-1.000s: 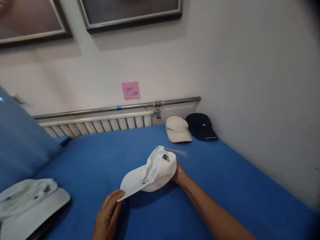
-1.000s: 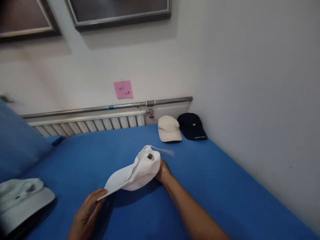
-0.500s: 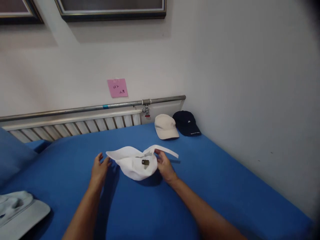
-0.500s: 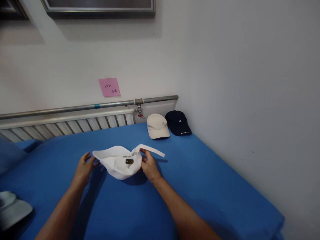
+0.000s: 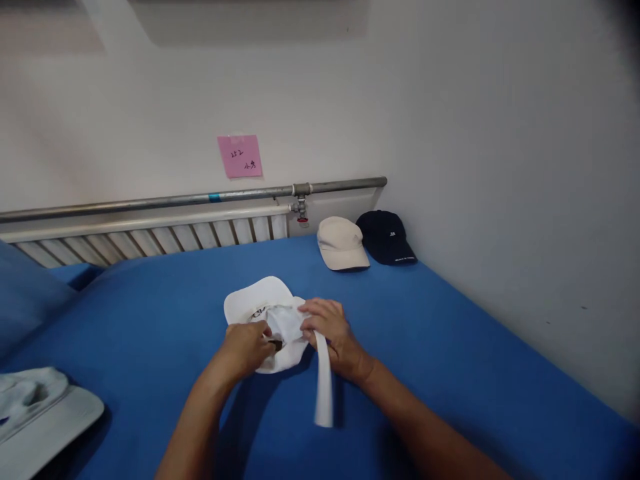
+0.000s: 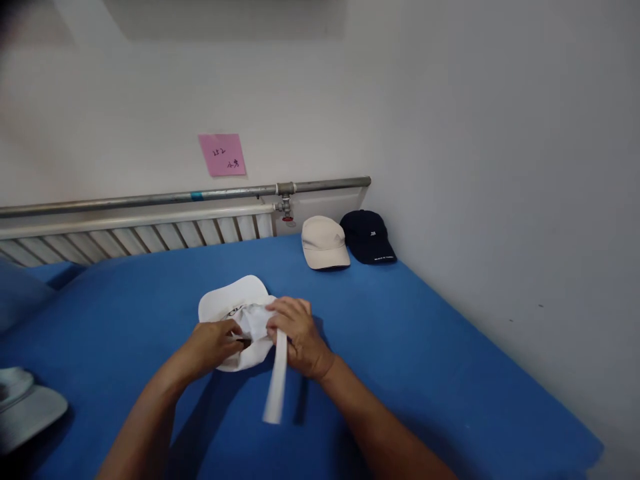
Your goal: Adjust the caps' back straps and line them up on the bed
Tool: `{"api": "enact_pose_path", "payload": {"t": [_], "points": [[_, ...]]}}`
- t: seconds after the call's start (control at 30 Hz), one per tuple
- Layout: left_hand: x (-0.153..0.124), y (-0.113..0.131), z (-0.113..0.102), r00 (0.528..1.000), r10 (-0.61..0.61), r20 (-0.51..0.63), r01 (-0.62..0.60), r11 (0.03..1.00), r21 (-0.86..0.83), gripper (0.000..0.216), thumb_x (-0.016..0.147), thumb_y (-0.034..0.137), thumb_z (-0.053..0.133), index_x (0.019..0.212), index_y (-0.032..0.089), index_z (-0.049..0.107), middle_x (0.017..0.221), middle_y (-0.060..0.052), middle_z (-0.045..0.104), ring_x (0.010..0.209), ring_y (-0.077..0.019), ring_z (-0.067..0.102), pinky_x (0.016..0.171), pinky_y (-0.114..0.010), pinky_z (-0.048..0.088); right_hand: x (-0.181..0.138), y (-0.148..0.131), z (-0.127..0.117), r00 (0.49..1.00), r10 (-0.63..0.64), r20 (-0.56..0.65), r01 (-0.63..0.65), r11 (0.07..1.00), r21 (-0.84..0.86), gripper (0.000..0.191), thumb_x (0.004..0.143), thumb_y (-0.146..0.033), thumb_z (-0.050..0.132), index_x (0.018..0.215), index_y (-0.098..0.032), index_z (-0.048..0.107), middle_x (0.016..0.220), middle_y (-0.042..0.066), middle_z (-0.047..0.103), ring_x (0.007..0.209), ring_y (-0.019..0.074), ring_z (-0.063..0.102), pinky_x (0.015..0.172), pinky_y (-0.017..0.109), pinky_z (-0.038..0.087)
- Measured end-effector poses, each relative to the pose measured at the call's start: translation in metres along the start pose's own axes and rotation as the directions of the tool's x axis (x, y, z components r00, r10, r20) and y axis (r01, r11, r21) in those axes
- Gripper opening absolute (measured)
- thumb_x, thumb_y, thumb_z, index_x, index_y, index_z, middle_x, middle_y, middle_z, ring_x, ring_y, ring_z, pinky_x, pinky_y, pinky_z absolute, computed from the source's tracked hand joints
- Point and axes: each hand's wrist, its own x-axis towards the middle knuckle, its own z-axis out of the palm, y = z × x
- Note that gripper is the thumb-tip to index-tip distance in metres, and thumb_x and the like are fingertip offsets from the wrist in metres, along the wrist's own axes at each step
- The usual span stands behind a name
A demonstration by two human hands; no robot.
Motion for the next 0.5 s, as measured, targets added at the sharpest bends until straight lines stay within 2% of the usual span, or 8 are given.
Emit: {"api": "enact_pose_path", "payload": {"t": [0.07,0.1,0.17,0.23,0.3,0.37,0.43,0.5], "points": [[-0.003,-0.001,-0.009,0.995,0.012,0.098,-0.010,1.000,-0.017,0.020,0.054,0.005,0.075,0.048,0.020,0.064,0.047,0.001,0.055,0.054,-0.0178,0.052,0.060,-0.025,0.038,0.000,-0.009,-0.005,0.996,-0.014,0.085,0.005,0.995,0.098,0.021,0.091,-0.024,0.042,0.081,-0.023,0.060,0.084,0.004,0.065,0.086,0.0211,0.060,0.096,0.048,0.037],[-0.005,-0.002,-0.015,0.987,0.029,0.158,-0.019,0.997,-0.068,0.015,0.058,0.011,0.075,0.051,0.019,0.065,0.051,0.001,0.057,0.053,-0.0159,0.049,0.056,-0.023,0.036,0.000,-0.014,-0.007,0.994,0.018,0.109,-0.036,0.986,0.162,0.023,0.092,-0.026,0.040,0.081,-0.023,0.059,0.078,0.003,0.064,0.079,0.0197,0.059,0.091,0.045,0.041],[-0.009,-0.005,-0.028,0.966,0.067,0.249,-0.009,0.973,-0.229,0.011,0.066,0.023,0.075,0.061,0.017,0.067,0.059,0.000,0.057,0.056,-0.0137,0.047,0.052,-0.021,0.034,0.000,-0.022,-0.009,0.974,0.175,0.141,-0.211,0.928,0.306,0.023,0.093,-0.030,0.038,0.085,-0.023,0.059,0.075,0.002,0.062,0.069,0.0169,0.057,0.075,0.036,0.047],[-0.011,-0.011,-0.038,0.958,0.075,0.278,0.040,0.922,-0.385,0.017,0.068,0.031,0.075,0.066,0.016,0.066,0.062,0.000,0.055,0.057,-0.0120,0.046,0.053,-0.019,0.034,0.002,-0.028,-0.008,0.911,0.363,0.193,-0.411,0.795,0.447,0.022,0.093,-0.034,0.040,0.093,-0.022,0.058,0.072,0.000,0.061,0.058,0.0129,0.055,0.060,0.029,0.046],[-0.010,-0.020,-0.042,0.953,0.038,0.302,0.113,0.877,-0.467,0.020,0.067,0.032,0.076,0.067,0.015,0.065,0.061,0.000,0.055,0.055,-0.0108,0.045,0.052,-0.019,0.035,0.004,-0.031,-0.004,0.822,0.491,0.288,-0.564,0.630,0.534,0.024,0.092,-0.040,0.043,0.098,-0.021,0.057,0.068,-0.002,0.059,0.047,0.0094,0.050,0.050,0.024,0.041],[-0.007,-0.029,-0.038,0.928,0.007,0.372,0.199,0.834,-0.514,0.020,0.064,0.031,0.077,0.067,0.015,0.065,0.058,0.000,0.055,0.051,-0.0100,0.044,0.049,-0.020,0.033,0.005,-0.032,0.003,0.725,0.536,0.433,-0.684,0.487,0.543,0.029,0.090,-0.046,0.046,0.097,-0.020,0.057,0.063,-0.004,0.058,0.040,0.0077,0.045,0.043,0.022,0.035],[-0.004,-0.036,-0.030,0.897,-0.004,0.442,0.270,0.795,-0.542,0.020,0.062,0.030,0.077,0.067,0.014,0.066,0.057,-0.001,0.056,0.047,-0.0099,0.044,0.047,-0.020,0.032,0.005,-0.030,0.010,0.645,0.523,0.558,-0.763,0.390,0.516,0.030,0.089,-0.049,0.048,0.095,-0.021,0.058,0.060,-0.005,0.058,0.036,0.0069,0.042,0.039,0.021,0.031],[0.000,-0.040,-0.019,0.875,-0.016,0.485,0.321,0.768,-0.554,0.018,0.060,0.028,0.076,0.065,0.014,0.066,0.058,-0.002,0.059,0.046,-0.0098,0.045,0.046,-0.020,0.033,0.004,-0.028,0.015,0.615,0.509,0.603,-0.787,0.353,0.506,0.029,0.087,-0.048,0.052,0.087,-0.020,0.059,0.056,-0.005,0.057,0.036,0.0064,0.041,0.040,0.021,0.031]]}}
